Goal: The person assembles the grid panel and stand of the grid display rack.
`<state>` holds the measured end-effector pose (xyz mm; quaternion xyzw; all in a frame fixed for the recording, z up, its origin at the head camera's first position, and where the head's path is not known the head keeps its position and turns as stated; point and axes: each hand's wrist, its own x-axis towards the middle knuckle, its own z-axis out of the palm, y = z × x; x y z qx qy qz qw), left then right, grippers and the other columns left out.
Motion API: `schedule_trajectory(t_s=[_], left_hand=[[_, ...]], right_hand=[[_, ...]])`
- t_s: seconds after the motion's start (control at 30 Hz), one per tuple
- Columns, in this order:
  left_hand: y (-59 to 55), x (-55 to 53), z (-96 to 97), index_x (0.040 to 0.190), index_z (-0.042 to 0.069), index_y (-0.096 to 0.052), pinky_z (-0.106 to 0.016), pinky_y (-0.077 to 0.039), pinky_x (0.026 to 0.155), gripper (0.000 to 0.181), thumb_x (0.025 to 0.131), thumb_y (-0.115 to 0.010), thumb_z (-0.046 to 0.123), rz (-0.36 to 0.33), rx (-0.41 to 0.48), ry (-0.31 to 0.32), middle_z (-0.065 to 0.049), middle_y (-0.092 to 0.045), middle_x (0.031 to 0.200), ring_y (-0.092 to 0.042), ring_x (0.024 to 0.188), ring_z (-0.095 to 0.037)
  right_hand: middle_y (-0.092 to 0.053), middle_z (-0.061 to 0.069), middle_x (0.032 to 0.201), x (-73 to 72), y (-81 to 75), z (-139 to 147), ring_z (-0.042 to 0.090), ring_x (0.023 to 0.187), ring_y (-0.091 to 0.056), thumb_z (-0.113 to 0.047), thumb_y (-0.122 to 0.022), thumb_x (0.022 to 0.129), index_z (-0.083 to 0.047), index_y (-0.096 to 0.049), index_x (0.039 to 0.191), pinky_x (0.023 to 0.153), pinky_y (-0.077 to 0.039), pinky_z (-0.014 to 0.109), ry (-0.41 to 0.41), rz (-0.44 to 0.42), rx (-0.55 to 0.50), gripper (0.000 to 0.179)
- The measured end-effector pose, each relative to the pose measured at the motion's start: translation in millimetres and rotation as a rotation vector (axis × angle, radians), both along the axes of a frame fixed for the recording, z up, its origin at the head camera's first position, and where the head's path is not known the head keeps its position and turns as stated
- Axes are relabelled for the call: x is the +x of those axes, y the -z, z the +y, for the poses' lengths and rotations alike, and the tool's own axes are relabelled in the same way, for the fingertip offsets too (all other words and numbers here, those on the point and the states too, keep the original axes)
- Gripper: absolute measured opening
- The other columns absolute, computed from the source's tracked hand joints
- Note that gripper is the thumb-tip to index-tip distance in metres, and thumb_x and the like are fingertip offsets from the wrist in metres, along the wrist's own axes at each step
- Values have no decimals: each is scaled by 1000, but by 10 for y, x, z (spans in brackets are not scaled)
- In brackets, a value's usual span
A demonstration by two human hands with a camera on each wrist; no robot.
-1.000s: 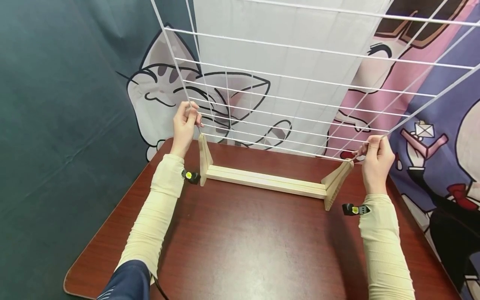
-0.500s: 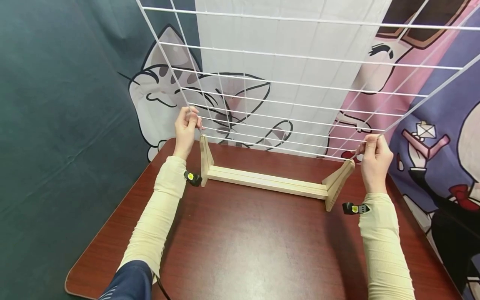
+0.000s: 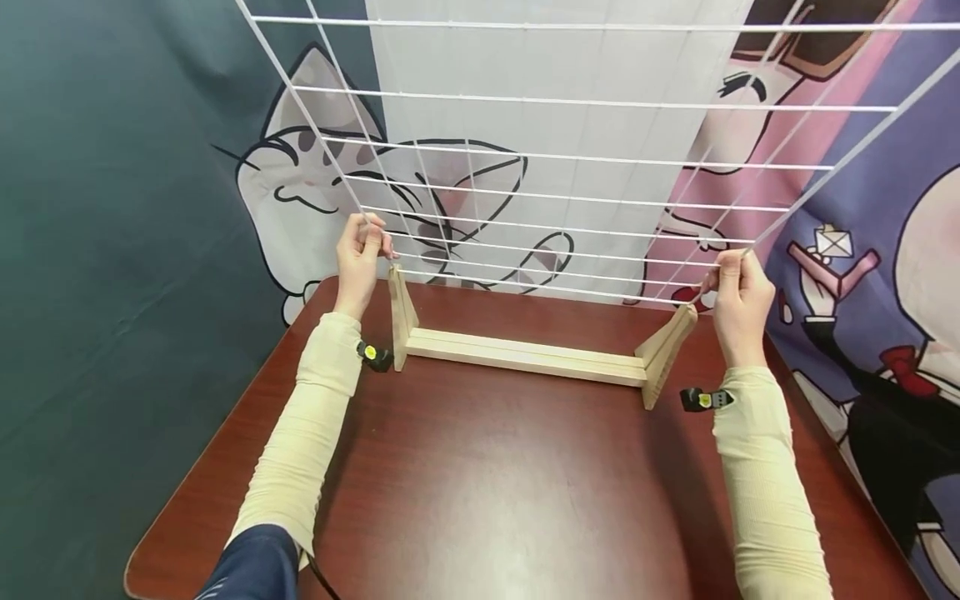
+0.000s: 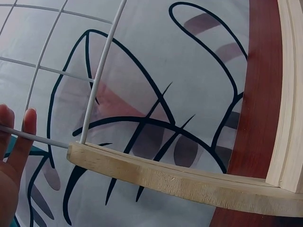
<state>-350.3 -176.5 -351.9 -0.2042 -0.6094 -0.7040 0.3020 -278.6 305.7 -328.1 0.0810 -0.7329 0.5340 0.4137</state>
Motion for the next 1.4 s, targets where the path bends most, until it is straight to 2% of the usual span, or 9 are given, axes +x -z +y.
schedule_trajectory(t_s=[0.23, 0.33, 0.53, 0.67, 0.8, 0.93, 1.17, 1.23, 1.4], left_hand=[[-45, -20, -27, 95, 11, -57, -23, -52, 63, 10, 99, -48, 13, 16, 12, -13, 3, -54, 62, -53, 59, -10], [-36, -27, 20, 95, 13, -57, -23, -51, 63, 10, 99, -48, 12, 5, 25, -3, 3, -54, 62, -53, 58, -10], [-25, -20, 78, 100, -10, -50, -21, -52, 61, 20, 99, -47, 10, 24, 23, -2, 1, -57, 63, -56, 58, -11], [-21, -27, 91, 100, -6, -52, -23, -53, 63, 20, 99, -47, 13, 33, 24, -5, 1, -58, 64, -58, 59, -12], [-6, -9, 97, 102, -11, -50, -23, -53, 62, 24, 99, -48, 13, 14, 29, -20, -1, -57, 63, -58, 58, -13], [-9, 4, 106, 102, -13, -48, -22, -53, 61, 24, 99, -47, 11, -21, 28, -28, -3, -56, 62, -58, 56, -13], [-126, 117, 132, 107, -22, -44, -24, -54, 62, 28, 100, -45, 5, -71, -25, -16, -9, -56, 61, -59, 55, -14], [-174, 162, 144, 104, -20, -47, -25, -54, 62, 25, 100, -46, 5, -88, -44, -27, -11, -56, 61, -58, 55, -15], [-220, 186, 161, 93, 1, -55, -25, -54, 61, 11, 100, -46, 4, -142, -84, -62, -14, -55, 61, -57, 55, -15]], right_hand=[[-53, -10, 60, 59, -153, -110, -1, 54, -53, -14, -47, 101, -5, -56, 81, 60, -45, 12, -63, -17, -2, 24], [-54, -9, 61, 117, -154, -95, -1, 55, -55, -15, -47, 101, -2, -56, 83, 62, -47, 12, -73, -43, -1, 24], [-54, -9, 63, 140, -103, -61, -2, 57, -56, -15, -46, 102, -10, -57, 83, 64, -49, 11, -75, -81, 10, 22], [-54, -9, 63, 124, -77, -49, -2, 57, -56, -16, -46, 102, -8, -57, 83, 63, -49, 11, -66, -83, 15, 23], [-54, -10, 62, 89, -14, -16, -2, 56, -55, -17, -46, 102, -9, -56, 83, 61, -48, 11, -61, -98, 20, 23], [-53, -13, 62, 19, 97, 48, -3, 56, -54, -19, -45, 102, 2, -55, 85, 59, -45, 10, -26, -121, 43, 29], [-52, -18, 62, -42, 240, 100, -4, 57, -52, -19, -45, 102, 14, -51, 92, 59, -41, 13, 25, -158, 68, 35], [-53, -18, 62, -46, 250, 96, -5, 56, -54, -18, -45, 102, 14, -52, 94, 58, -43, 12, 12, -163, 55, 34], [-55, -20, 62, -70, 300, 86, -9, 55, -57, -25, -45, 103, 8, -54, 93, 54, -45, 10, 47, -207, 65, 36]])
